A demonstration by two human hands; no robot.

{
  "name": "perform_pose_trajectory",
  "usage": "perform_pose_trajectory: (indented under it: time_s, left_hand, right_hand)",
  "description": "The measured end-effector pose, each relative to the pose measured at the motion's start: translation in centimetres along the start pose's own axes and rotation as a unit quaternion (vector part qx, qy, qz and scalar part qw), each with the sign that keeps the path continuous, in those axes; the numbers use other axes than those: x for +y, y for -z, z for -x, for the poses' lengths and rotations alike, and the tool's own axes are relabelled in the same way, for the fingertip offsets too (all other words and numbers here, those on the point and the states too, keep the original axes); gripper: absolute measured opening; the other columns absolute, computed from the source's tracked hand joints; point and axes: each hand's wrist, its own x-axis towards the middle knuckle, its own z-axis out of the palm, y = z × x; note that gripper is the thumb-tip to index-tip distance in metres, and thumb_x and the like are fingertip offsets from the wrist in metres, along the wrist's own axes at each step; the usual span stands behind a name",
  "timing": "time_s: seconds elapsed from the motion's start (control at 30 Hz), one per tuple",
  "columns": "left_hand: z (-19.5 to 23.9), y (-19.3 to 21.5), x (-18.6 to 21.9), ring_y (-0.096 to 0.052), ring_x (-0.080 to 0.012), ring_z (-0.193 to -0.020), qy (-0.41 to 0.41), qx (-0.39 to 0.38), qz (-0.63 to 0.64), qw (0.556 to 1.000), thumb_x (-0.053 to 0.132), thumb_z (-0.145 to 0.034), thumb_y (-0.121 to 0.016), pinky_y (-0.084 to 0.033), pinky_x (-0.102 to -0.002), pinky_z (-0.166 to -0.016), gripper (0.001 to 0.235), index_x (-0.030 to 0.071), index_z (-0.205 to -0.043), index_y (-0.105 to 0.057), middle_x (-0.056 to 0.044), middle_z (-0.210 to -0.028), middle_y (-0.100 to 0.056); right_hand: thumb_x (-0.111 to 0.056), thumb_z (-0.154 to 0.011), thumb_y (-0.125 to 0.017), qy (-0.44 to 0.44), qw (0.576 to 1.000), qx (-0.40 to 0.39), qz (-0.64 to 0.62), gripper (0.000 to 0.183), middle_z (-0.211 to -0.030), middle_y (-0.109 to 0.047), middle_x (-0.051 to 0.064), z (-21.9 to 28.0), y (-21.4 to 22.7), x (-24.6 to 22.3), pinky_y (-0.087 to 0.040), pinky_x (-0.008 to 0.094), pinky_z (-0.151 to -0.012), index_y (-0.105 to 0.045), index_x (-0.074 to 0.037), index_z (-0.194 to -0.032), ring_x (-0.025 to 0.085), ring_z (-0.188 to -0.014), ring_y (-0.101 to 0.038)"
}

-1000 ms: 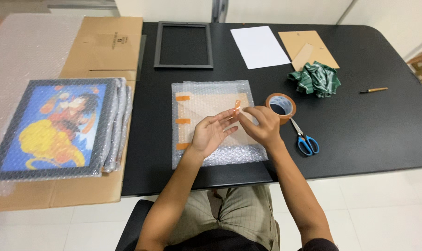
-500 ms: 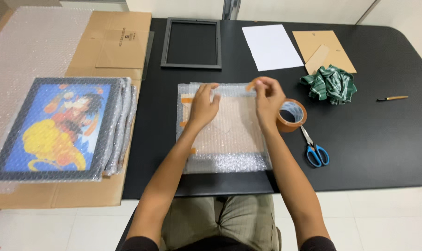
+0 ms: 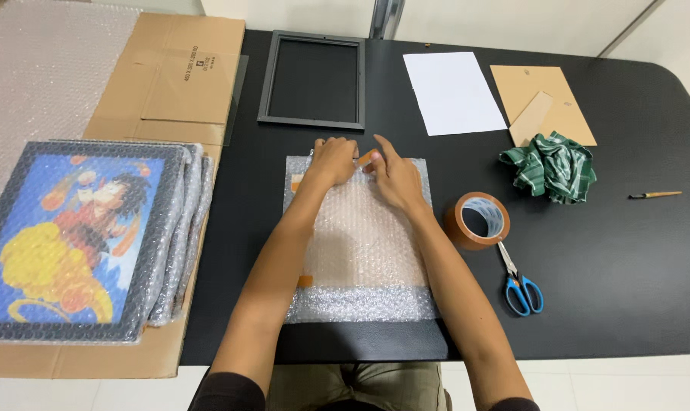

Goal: The person secures a sheet of bubble wrap over a flat object using orange packing tape. They repeatedly cut strips of tape with scissors and press them onto the bubble wrap to hold it in place.

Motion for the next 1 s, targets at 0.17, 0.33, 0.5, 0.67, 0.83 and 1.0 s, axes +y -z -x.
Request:
perform_pose_trajectory:
  time_s: [0.17,0.33,0.5,0.67,0.83,1.0]
  left_hand:
    - [1.8,1.4,0.5,-0.06,-0.0374,-0.124,-0.031,0.009,0.034,0.999,0.021,-0.092,-0.067,-0.043,-0.055,-0.106,0.034,0.01,-0.123,-0.074,-0.017,-0.122,-0.067]
    - [4.5,5.1,1.8,-0.068,-0.044,-0.12,-0.035,-0.034,0.082,0.995,0.016,-0.094,-0.054,-0.043,-0.055,-0.105,0.036,0.006,-0.126,-0.067,-0.023,-0.117,-0.073]
    - [5.2,6.2,1.7,-0.069,-0.0496,-0.115,-0.046,-0.013,0.165,0.985,0.018,-0.094,-0.062,-0.039,-0.057,-0.105,0.035,0.01,-0.127,-0.053,-0.024,-0.114,-0.075]
    - [4.1,5.0,1.4,-0.07,-0.0433,-0.119,-0.047,-0.025,0.136,0.989,0.019,-0.092,-0.065,-0.036,-0.053,-0.109,0.032,0.013,-0.123,-0.06,-0.02,-0.112,-0.077]
    - [4.8,5.9,1.6,-0.069,-0.0392,-0.123,-0.032,-0.038,0.124,0.991,0.021,-0.088,-0.067,-0.035,-0.05,-0.11,0.035,0.015,-0.122,-0.069,-0.018,-0.118,-0.078]
    - [1.8,2.1,0.6,-0.071,-0.0382,-0.12,-0.007,-0.014,0.126,0.992,0.018,-0.084,-0.069,-0.041,-0.05,-0.105,0.037,0.014,-0.119,-0.077,-0.017,-0.115,-0.078]
  right_hand:
    - [-0.031,-0.115,-0.041,0.064,0.989,0.102,-0.086,0.043,-0.11,-0.079,0.009,0.3,-0.2,0.4,-0.05,0.057,-0.097,-0.054,-0.017,-0.152,0.041,-0.105,-0.072]
    - [-0.029,-0.114,-0.048,0.123,0.973,0.157,-0.113,0.033,-0.103,-0.074,0.007,-0.2,-0.2,1.7,-0.054,0.044,-0.094,-0.064,-0.022,-0.141,0.03,-0.1,-0.069]
    - [-0.021,-0.114,-0.04,0.112,0.976,0.017,-0.188,0.045,-0.104,-0.078,0.018,0.8,0.2,-0.1,-0.05,0.057,-0.101,-0.047,-0.018,-0.159,0.04,-0.104,-0.071]
    - [-0.035,-0.113,-0.035,0.08,0.991,-0.04,-0.101,0.055,-0.11,-0.079,0.02,0.6,0.6,0.5,-0.045,0.063,-0.106,-0.036,-0.017,-0.165,0.05,-0.114,-0.068]
    - [-0.039,-0.112,-0.033,0.05,0.992,-0.049,-0.104,0.057,-0.114,-0.08,0.013,0.7,1.4,0.2,-0.042,0.061,-0.112,-0.033,-0.021,-0.167,0.047,-0.121,-0.066]
    - [-0.028,-0.112,-0.045,0.121,0.985,0.047,-0.11,0.048,-0.126,-0.076,0.015,-0.1,0.8,0.8,-0.042,0.057,-0.113,-0.048,-0.013,-0.158,0.04,-0.127,-0.062]
